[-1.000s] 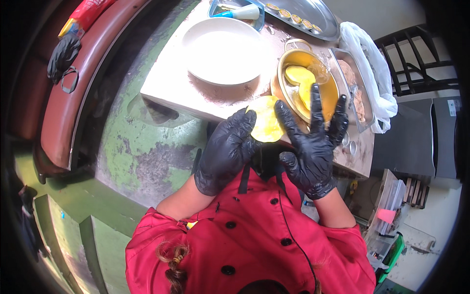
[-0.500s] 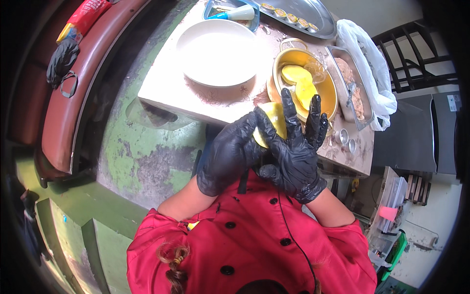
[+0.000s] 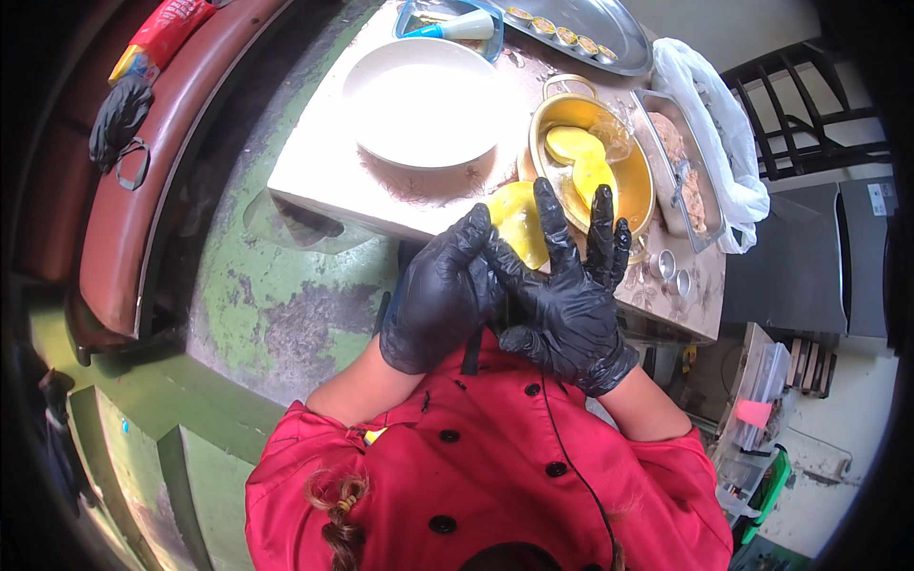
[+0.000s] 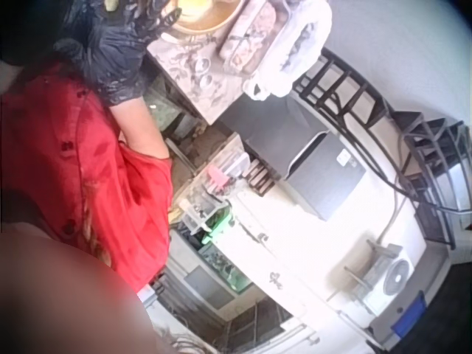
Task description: The person assembles small food portions by placing yellow circular discs into metal molds, adding a spoonful of meat mixture, and pressing the edges to seal. They repeat this process multiple times and place the finished items on a tray.
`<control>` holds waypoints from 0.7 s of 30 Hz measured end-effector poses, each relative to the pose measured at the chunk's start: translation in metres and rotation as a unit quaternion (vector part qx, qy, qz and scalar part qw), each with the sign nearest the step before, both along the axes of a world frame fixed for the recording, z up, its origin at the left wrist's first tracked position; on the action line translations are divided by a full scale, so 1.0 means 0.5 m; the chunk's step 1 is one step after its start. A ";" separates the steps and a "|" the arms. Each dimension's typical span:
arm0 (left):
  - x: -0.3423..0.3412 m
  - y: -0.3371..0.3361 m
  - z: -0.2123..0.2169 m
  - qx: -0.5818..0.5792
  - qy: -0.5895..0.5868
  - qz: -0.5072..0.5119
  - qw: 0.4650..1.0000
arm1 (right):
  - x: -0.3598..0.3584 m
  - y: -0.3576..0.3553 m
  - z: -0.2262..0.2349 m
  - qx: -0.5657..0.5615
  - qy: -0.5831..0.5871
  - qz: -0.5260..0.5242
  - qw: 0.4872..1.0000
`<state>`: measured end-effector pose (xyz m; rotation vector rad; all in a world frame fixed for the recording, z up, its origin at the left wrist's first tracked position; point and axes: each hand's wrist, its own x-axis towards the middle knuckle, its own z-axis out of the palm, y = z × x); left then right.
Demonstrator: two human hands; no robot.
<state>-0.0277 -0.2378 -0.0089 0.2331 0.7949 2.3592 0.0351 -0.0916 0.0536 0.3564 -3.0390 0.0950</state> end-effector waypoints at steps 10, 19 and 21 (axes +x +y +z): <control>0.012 -0.016 0.023 -0.313 0.401 0.081 0.857 | 0.009 0.033 0.020 0.018 0.023 -0.028 0.999; 0.019 0.027 0.028 -0.094 0.063 0.009 0.994 | 0.070 0.094 0.035 -0.019 0.132 -0.119 0.984; 0.022 0.031 0.048 -0.021 -0.018 -0.024 0.999 | 0.064 0.090 0.023 -0.017 0.160 -0.113 0.980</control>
